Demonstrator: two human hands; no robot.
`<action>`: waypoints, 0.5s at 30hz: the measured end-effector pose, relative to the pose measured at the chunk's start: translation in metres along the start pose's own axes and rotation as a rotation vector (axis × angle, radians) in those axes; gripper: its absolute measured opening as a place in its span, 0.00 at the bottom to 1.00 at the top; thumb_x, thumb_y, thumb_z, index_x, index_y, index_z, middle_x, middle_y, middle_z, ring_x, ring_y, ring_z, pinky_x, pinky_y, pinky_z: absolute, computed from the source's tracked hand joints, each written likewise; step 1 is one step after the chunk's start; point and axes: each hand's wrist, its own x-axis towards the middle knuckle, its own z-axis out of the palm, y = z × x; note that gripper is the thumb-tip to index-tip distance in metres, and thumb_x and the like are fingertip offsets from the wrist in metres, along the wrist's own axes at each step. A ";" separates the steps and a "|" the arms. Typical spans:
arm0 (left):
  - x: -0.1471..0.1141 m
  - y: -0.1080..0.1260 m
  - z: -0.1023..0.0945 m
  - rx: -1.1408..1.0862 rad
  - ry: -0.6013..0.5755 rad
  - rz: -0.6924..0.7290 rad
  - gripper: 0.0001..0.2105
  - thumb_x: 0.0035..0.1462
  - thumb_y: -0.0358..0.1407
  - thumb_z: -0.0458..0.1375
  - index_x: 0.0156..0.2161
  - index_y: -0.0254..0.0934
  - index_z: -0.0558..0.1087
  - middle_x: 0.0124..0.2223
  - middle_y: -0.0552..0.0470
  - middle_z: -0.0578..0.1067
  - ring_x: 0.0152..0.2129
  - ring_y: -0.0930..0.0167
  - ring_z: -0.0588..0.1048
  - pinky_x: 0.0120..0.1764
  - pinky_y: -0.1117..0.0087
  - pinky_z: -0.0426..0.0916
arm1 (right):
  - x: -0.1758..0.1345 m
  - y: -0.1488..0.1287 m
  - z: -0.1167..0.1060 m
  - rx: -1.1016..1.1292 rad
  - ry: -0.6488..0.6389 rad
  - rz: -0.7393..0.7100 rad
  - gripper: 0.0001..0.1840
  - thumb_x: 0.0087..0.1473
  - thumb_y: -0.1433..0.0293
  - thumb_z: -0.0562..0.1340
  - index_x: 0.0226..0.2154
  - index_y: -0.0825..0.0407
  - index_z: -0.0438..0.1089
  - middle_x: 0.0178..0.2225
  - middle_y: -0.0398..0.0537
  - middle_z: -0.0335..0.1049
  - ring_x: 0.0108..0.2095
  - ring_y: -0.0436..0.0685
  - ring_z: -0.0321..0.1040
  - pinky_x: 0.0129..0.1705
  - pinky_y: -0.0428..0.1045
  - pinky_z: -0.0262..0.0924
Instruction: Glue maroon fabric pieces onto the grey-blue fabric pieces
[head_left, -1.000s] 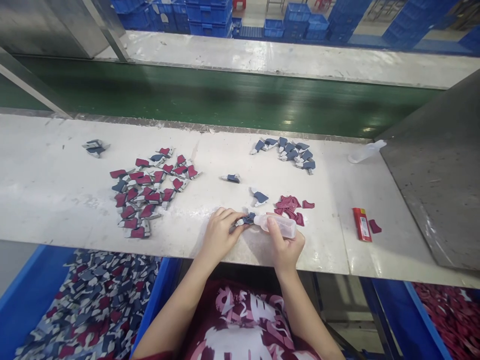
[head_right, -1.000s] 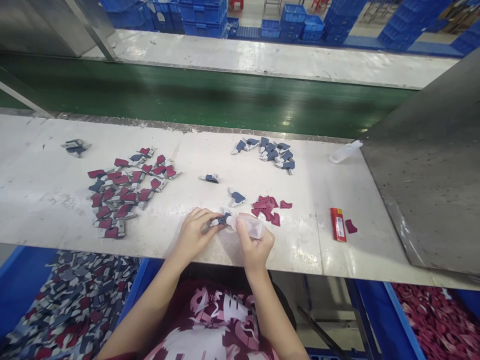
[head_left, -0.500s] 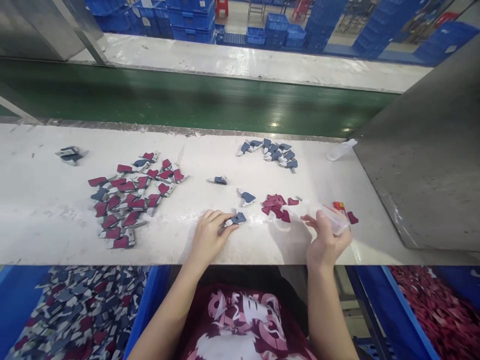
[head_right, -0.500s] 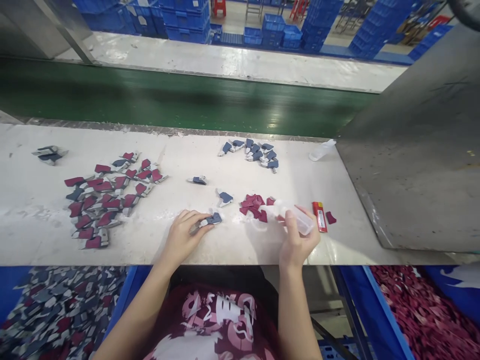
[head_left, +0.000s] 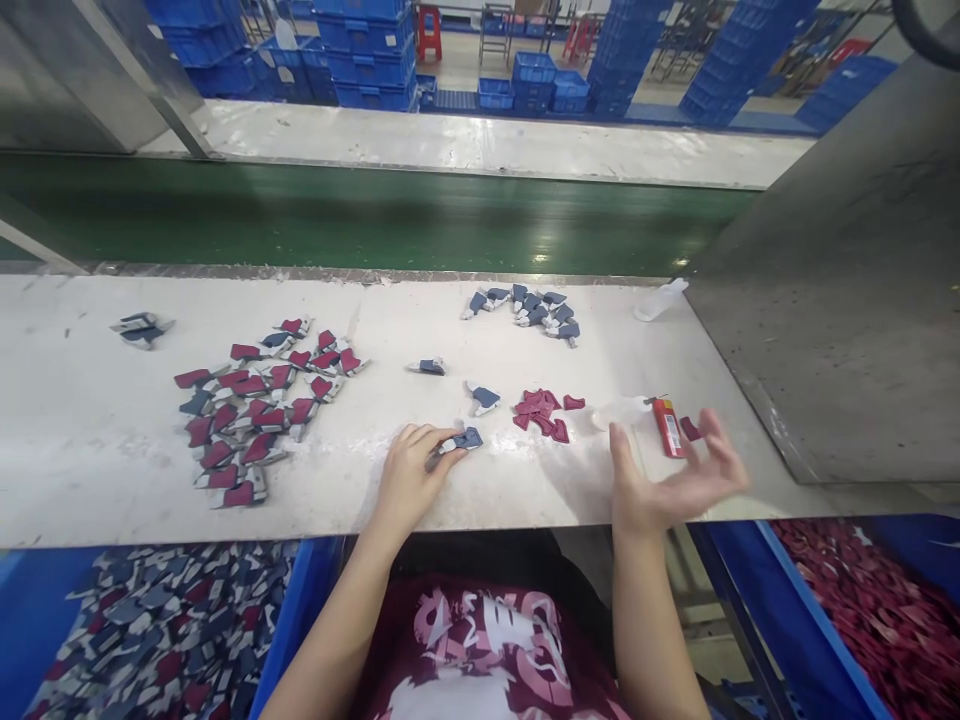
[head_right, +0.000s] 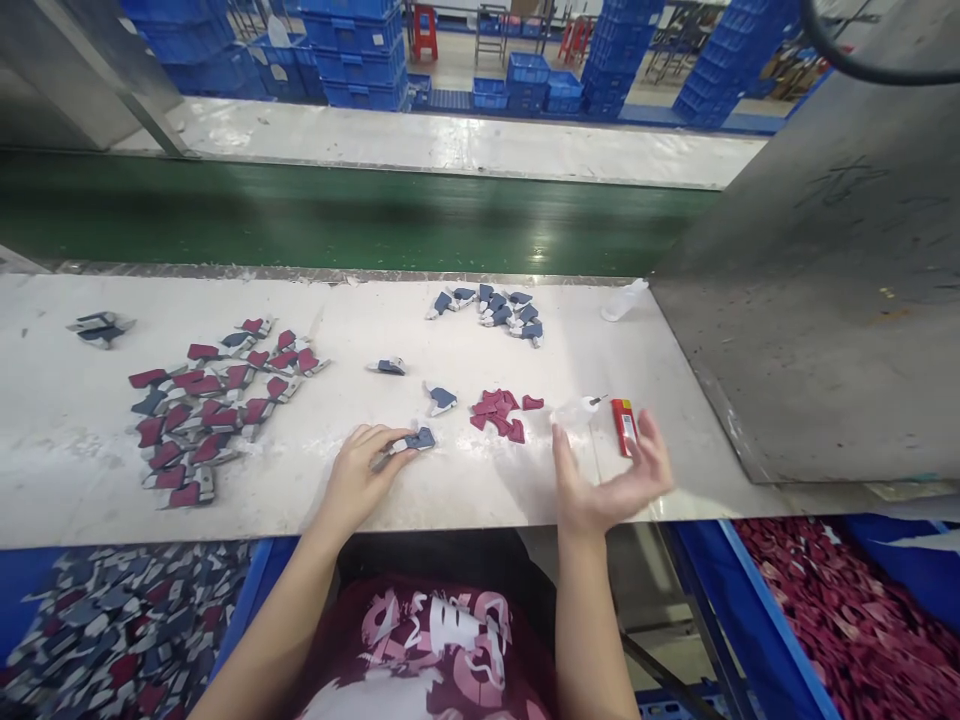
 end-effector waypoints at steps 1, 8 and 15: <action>-0.001 0.000 0.000 -0.022 0.012 -0.020 0.07 0.60 0.37 0.63 0.44 0.41 0.78 0.40 0.50 0.81 0.38 0.64 0.75 0.44 0.62 0.68 | -0.004 -0.006 -0.001 -0.054 -0.016 -0.126 0.36 0.38 0.63 0.77 0.47 0.48 0.62 0.49 0.53 0.71 0.48 0.62 0.71 0.50 0.59 0.66; -0.006 0.001 0.001 -0.234 0.091 -0.156 0.09 0.60 0.37 0.62 0.45 0.42 0.79 0.46 0.49 0.81 0.45 0.63 0.78 0.50 0.62 0.69 | -0.031 -0.032 0.025 -0.368 -0.650 0.083 0.25 0.55 0.48 0.63 0.41 0.52 0.76 0.39 0.57 0.71 0.43 0.66 0.60 0.48 0.60 0.60; -0.009 0.006 -0.005 -0.360 0.140 -0.240 0.12 0.58 0.39 0.63 0.46 0.41 0.81 0.48 0.49 0.82 0.47 0.62 0.79 0.50 0.65 0.71 | -0.016 -0.035 0.029 -0.341 -0.735 0.254 0.27 0.57 0.45 0.57 0.31 0.51 0.74 0.36 0.57 0.74 0.41 0.67 0.63 0.45 0.59 0.58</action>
